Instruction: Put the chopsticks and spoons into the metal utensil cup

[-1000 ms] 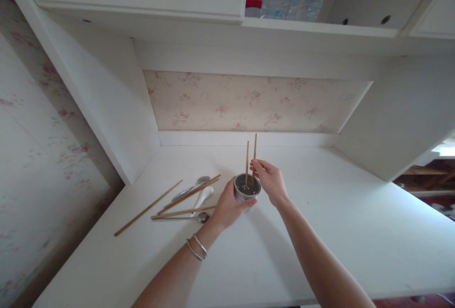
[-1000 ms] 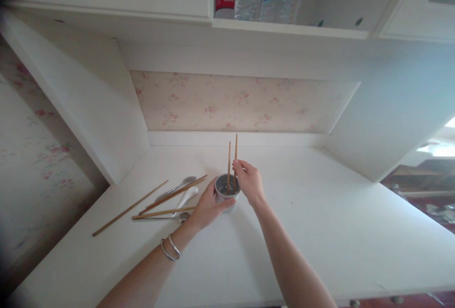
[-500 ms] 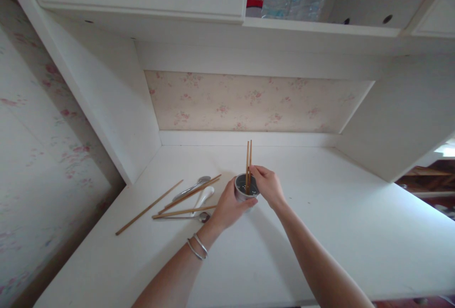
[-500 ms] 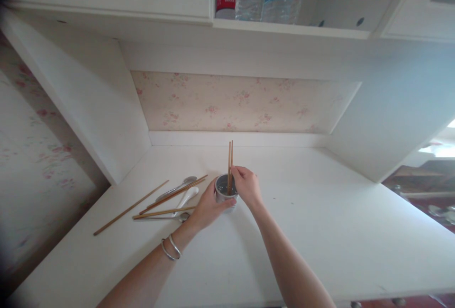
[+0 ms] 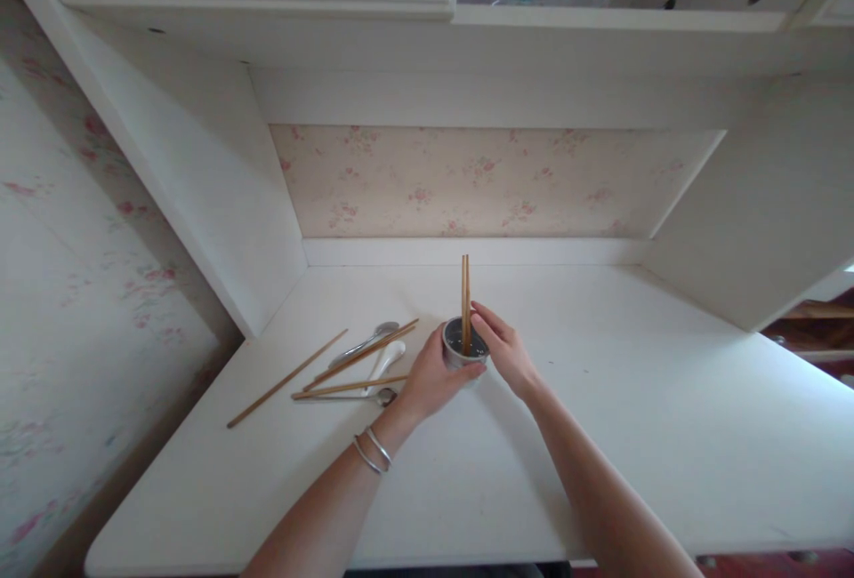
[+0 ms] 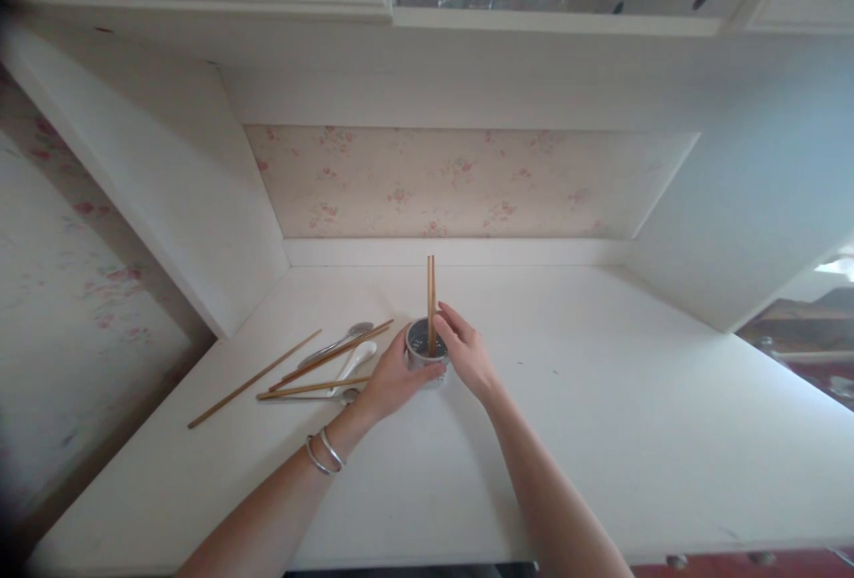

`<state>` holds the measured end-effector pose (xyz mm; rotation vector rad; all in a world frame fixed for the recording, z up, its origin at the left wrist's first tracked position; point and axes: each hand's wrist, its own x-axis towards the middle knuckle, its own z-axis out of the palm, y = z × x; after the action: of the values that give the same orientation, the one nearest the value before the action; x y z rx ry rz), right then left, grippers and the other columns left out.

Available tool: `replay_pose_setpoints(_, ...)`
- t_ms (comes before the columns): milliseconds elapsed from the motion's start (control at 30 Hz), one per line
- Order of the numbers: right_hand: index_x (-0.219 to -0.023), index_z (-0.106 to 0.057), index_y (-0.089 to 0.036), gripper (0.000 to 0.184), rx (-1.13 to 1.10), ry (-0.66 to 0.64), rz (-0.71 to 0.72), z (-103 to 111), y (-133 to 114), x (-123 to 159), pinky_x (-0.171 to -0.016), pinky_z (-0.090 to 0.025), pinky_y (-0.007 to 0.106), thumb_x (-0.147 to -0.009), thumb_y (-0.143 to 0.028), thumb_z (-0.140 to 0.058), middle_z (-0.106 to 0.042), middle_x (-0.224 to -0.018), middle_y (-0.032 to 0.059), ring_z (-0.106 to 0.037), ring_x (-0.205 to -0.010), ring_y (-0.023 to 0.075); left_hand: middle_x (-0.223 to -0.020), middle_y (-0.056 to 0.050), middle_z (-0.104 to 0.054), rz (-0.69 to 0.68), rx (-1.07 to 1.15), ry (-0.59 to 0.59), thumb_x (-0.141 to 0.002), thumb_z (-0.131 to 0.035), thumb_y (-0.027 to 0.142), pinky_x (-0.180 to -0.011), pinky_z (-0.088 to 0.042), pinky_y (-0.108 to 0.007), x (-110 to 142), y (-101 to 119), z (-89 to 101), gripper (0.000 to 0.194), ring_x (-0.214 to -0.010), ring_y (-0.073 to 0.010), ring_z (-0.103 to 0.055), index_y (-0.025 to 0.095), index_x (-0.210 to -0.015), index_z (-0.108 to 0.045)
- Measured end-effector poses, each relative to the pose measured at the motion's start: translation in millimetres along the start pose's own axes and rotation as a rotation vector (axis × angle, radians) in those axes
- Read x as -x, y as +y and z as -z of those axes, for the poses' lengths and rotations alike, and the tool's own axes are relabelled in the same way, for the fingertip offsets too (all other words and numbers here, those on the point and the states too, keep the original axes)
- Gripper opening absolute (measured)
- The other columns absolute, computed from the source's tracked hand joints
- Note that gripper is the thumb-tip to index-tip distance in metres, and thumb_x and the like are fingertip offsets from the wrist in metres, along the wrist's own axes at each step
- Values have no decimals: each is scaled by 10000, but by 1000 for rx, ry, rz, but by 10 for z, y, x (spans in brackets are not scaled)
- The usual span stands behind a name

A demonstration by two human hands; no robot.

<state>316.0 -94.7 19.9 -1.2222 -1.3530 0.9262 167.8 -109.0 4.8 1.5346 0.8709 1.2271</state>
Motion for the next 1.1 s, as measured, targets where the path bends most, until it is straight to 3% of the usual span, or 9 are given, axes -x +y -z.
replay_pose_setpoints(133, -1458, -266, -258, 814, -157, -199, -18, 40, 77, 163, -1071, -360, 439, -778, -444, -674, -559, -1327, 72, -523, -1223, 222, -1191, -89, -618, -19, -50, -49, -697, -738, 220, -961, -434, -389, 12, 119, 7, 557, -1084, -234, -573, 198, -1214, -530)
replay_pose_setpoints(233, -1479, -150, -258, 1043, -109, -208, 10, 33, 128, 215, -1056, -376, 452, -664, -374, -790, -553, -1313, 93, -550, -1185, 235, -1170, -87, -626, -50, -104, -84, -710, -709, 193, -933, -455, -366, 4, 181, 4, 516, -1048, -221, -589, 187, -1196, -537)
replay_pose_setpoints(400, -1378, -337, -210, 927, -26, -126, 43, 3, 187, 195, -1003, -423, 436, -603, -359, -825, -599, -1213, 102, -579, -1117, 251, -1245, -93, -590, -133, -257, -144, -663, -752, 217, -996, -421, -387, -9, 141, 103, 647, -1126, -236, -556, 202, -1261, -503)
replay_pose_setpoints(533, -1346, -377, -230, 920, -29, -110, 60, 4, 222, 181, -989, -426, 444, -560, -350, -841, -607, -1193, 83, -581, -1102, 254, -1409, -122, -462, -135, -555, -192, -638, -787, 335, -1099, -305, -432, 20, 149, 416, 818, -1298, -283, -415, 204, -1363, -434)
replay_pose_setpoints(700, -1336, -402, -242, 925, -2, -91, 73, 4, 249, 177, -976, -423, 464, -533, -357, -845, -587, -1220, 83, -562, -1115, 265, -1167, -67, -632, -112, -900, -269, -857, -550, 320, -977, -405, -340, 82, 353, 963, 314, -1080, -208, -571, 231, -1150, -624)
replay_pose_setpoints(867, -1339, -405, -234, 914, 7, -88, 88, 2, 247, 175, -969, -420, 452, -545, -359, -839, -604, -1189, 83, -573, -1086, 257, -926, -49, -665, -58, -1166, -439, -867, -507, 354, -901, -409, -318, 201, 410, 1390, 216, -929, -210, -601, 237, -891, -688)
replay_pose_setpoints(967, -1338, -404, -231, 910, 11, -90, 81, 3, 238, 175, -960, -425, 445, -550, -364, -838, -609, -1181, 83, -580, -1073, 253, -873, -37, -666, 21, -1195, -493, -841, -529, 379, -847, -414, -308, 279, 316, 1512, 207, -891, -215, -607, 239, -822, -680)
replay_pose_setpoints(1100, -1327, -412, -234, 892, -13, -88, 74, 4, 212, 183, -948, -435, 433, -552, -360, -836, -616, -1169, 78, -590, -1052, 245, -842, -43, -677, 97, -1161, -444, -822, -547, 406, -745, -406, -273, 347, 209, 1516, 207, -831, -218, -622, 237, -790, -663)
